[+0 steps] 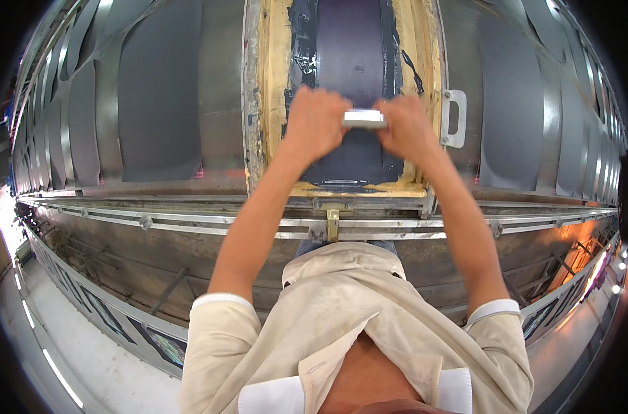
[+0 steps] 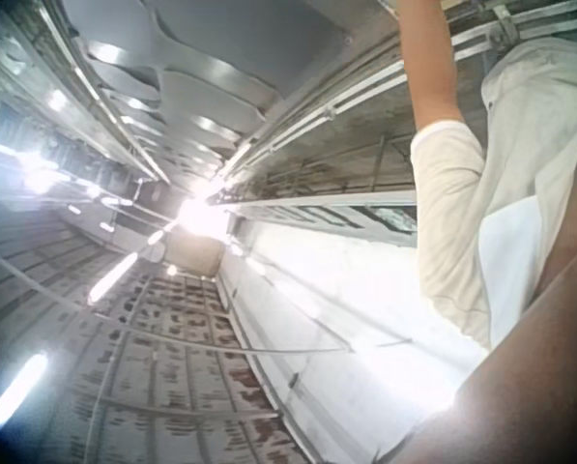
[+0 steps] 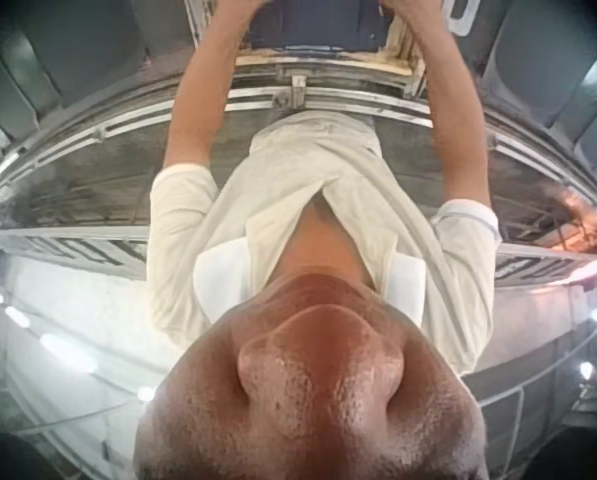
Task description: The person repeatedly pulls a squeegee across a screen-printing frame to spread dark ink over a mesh surface. The person maintains consistent pressure and angle while moving the squeegee back and forth across the frame.
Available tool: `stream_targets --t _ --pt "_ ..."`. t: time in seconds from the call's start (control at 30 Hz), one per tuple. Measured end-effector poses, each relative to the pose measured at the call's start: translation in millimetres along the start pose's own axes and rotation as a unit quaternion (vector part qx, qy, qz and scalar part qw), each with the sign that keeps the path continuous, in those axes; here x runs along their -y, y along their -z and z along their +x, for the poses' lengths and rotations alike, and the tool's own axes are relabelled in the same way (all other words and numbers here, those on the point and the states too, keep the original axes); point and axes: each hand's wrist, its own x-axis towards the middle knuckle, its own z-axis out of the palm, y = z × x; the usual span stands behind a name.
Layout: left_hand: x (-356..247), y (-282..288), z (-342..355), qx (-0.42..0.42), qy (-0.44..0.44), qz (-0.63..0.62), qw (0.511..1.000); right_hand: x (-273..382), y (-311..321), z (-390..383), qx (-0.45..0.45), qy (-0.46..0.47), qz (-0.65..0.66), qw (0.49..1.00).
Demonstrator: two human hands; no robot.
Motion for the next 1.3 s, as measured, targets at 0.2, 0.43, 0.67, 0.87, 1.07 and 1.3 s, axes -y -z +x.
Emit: stream_targets --t 0.2,0.43,0.67,0.87,1.07,1.3 --pt "-42 -6 -76 -0.017 -0.008 -0.007 1.0 44 -11 -69 -0.022 0.039 0.013 0.999" --pt "32 28 76 -0.018 -0.024 0.045 0.999 -33 42 73 0.011 0.011 -0.021 1.0" --pt "129 71 297 -0.013 -0.002 0.098 0.995 -145 103 284 -0.003 -0.002 -0.077 0.997" --pt "151 70 337 0.018 0.042 0.048 0.998 -182 98 332 -0.031 -0.006 -0.065 0.997" --pt "129 70 300 -0.059 0.02 0.056 0.996 -165 95 307 0.0 -0.019 -0.044 0.999" --pt "80 34 179 -0.025 0.023 0.032 0.999 -93 52 175 -0.011 -0.013 -0.026 1.0"
